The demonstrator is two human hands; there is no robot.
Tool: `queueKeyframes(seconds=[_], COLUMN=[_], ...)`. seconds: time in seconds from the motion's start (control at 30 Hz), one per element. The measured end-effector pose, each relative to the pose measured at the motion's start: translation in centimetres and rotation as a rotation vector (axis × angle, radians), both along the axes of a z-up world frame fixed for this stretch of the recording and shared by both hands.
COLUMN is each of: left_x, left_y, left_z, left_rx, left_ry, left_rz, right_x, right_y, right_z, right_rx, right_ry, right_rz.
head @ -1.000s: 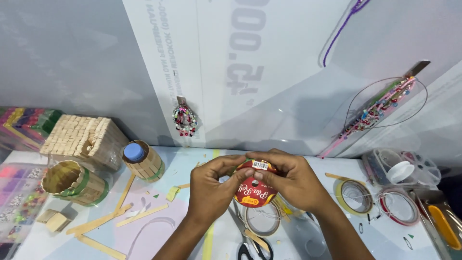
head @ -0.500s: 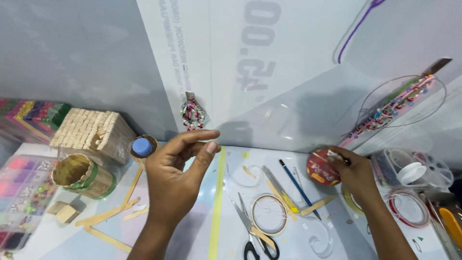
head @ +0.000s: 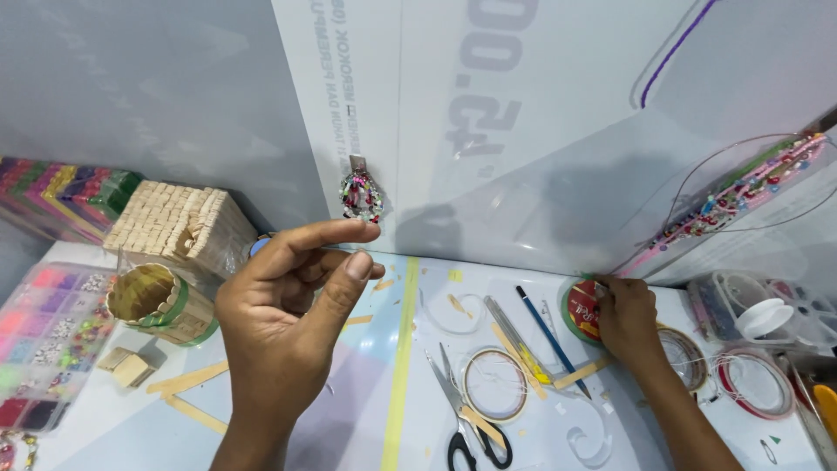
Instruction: A person is making a handicraft by wrapping green ribbon around popsicle sticks glued to a plastic bottle and using scissors to trim the ribbon.
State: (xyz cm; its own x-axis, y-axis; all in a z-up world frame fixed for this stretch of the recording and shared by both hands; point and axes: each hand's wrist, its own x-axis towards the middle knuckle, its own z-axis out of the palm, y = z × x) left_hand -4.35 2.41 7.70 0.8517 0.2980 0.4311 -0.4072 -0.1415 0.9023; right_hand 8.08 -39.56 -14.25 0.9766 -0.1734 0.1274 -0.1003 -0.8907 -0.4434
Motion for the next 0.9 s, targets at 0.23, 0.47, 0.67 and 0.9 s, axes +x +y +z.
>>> queueKeyframes(seconds=[0.23,0.47,0.67,0.9], left_x=[0.0,-0.2,-0.3,-0.5], left_y=[0.3,0.6,0.9,1.1], left_z=[0.2,0.5,0.6,0.7], left_rx=[0.02,0.011,-0.006,0.014], left_ry=[0.0,0.004,-0.015,-0.062], left_rz=[0.016,0.03,0.039,0.067], right_x=[-2.3,-4.7,-3.8,-4.6], right_y=[2.5,5.9,3.3,6.4], right_z=[3.5,8.3,4.7,4.3], right_rx=[0.137,-0.096,-0.115,-0.042], right_ry=[0.068,0.321,0.235,-0.261], right_rz=[-0.051,-0.103,0.02,0.403])
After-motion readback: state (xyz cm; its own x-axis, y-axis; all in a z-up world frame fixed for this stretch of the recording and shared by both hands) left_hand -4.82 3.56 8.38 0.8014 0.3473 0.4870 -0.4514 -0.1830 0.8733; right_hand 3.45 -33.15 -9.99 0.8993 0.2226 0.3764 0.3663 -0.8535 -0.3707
